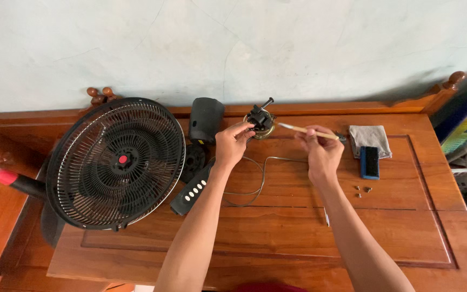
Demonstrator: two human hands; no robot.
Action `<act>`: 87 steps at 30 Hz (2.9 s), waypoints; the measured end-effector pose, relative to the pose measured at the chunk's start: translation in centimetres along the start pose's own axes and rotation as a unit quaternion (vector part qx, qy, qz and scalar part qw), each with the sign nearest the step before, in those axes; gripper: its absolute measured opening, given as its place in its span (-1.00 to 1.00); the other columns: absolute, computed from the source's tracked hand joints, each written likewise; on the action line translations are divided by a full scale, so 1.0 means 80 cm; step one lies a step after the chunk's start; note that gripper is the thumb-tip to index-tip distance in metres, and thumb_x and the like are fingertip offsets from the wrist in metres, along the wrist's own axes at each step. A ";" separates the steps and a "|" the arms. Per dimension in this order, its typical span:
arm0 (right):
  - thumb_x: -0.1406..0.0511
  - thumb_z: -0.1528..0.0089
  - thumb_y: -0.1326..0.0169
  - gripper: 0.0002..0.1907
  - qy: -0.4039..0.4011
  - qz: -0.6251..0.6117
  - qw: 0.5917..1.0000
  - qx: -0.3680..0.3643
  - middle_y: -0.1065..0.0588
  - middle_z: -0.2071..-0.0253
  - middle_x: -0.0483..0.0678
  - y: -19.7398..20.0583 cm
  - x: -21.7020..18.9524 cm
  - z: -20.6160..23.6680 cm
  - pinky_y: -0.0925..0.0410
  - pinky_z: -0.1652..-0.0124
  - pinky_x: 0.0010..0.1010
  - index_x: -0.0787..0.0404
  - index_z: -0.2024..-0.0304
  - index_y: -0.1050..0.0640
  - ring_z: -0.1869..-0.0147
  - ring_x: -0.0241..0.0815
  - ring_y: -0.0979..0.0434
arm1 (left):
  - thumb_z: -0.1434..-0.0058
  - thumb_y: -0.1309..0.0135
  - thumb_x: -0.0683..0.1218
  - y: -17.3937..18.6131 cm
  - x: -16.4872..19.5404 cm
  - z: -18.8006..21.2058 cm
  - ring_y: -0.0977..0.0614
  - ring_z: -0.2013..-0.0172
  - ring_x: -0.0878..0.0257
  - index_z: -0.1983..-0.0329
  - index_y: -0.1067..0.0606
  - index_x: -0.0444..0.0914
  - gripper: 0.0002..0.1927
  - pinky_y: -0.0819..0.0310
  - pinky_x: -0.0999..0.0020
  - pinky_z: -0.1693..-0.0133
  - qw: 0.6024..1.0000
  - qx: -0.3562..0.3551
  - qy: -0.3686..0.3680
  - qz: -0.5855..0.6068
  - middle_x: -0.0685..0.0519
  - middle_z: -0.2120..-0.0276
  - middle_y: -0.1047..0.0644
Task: The person services a disassembled electric fan motor on a wooden table. They hold the motor housing and use a small stick to work around the motor shaft and coils, reposition the motor, handle the power cord and screws, and wipe the motor housing with a cloth.
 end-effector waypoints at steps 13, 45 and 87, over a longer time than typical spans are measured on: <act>0.35 -0.38 -0.16 -0.85 0.135 0.256 0.957 0.004 -0.64 0.31 0.00 -0.038 -0.046 0.007 -0.55 0.17 -0.51 0.38 0.15 -0.59 0.18 -0.27 -0.72 | -0.14 -0.27 -0.36 -0.001 0.010 0.007 -0.74 0.31 0.35 0.10 -0.66 -0.28 -0.73 -0.45 0.45 0.44 0.999 0.010 -0.037 -0.025 -0.05 0.10 -0.70; 0.40 -0.33 -0.12 -0.89 0.091 0.336 0.937 -0.037 -0.65 0.39 0.01 -0.049 -0.047 -0.057 -0.51 0.27 -0.48 0.35 0.26 -0.58 0.27 -0.28 -0.72 | -0.16 -0.26 -0.31 -0.007 0.037 0.025 -0.74 0.09 0.02 0.09 -0.62 -0.30 -0.76 -0.67 0.30 0.15 0.995 0.010 -0.087 -0.041 -0.15 0.05 -0.65; 0.31 -0.24 -0.06 -0.86 0.214 0.534 0.803 -0.157 -0.58 0.31 0.20 0.023 -0.005 -0.053 -0.40 0.25 -0.07 0.25 0.34 -0.57 0.25 0.21 -0.57 | -0.02 -0.15 -0.24 -0.097 0.031 0.106 -0.61 0.30 0.08 0.36 -0.51 -0.20 -0.88 -0.58 0.21 0.27 0.914 -0.063 -0.282 -0.285 0.01 0.49 -0.51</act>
Point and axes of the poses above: each hand's wrist, its own z-axis away from the middle knuckle, its own y-axis out of the back of the hand, x = y × z, the point moved 3 cm from there along -z, towards the middle knuckle
